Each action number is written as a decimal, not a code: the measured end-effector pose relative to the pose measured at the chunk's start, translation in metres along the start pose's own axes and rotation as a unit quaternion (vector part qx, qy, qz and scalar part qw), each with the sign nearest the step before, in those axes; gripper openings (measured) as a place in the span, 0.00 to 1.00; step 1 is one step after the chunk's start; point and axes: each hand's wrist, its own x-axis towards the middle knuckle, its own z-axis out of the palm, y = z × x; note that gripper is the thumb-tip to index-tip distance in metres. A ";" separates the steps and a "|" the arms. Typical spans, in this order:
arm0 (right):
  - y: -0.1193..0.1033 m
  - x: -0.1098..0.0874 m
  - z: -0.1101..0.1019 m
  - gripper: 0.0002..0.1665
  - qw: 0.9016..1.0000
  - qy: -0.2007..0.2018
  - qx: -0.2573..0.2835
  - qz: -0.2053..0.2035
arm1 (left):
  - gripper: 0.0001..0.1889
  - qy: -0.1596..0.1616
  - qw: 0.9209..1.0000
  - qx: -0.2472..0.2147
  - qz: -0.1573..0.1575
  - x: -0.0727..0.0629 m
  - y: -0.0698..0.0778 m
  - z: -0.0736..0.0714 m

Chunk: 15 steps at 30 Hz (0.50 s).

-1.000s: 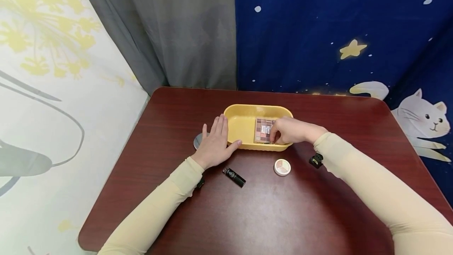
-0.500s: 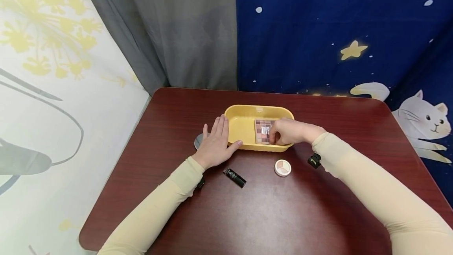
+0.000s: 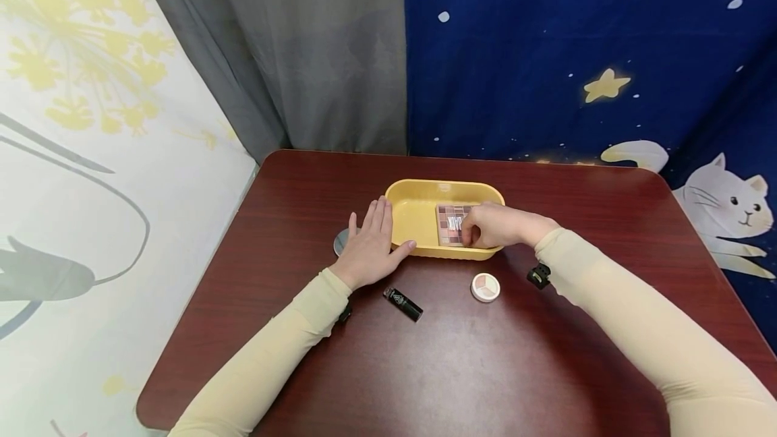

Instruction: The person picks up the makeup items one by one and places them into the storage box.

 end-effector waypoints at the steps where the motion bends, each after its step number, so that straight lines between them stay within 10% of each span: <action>1: 0.000 0.000 0.000 0.13 1.000 -0.001 0.001 0.005 | 0.52 0.000 1.000 0.000 0.001 0.000 0.000 0.000; 15: -0.024 -0.004 -0.011 0.03 0.997 0.078 0.007 -0.007 | 0.52 0.004 1.000 -0.002 0.004 0.001 -0.001 0.001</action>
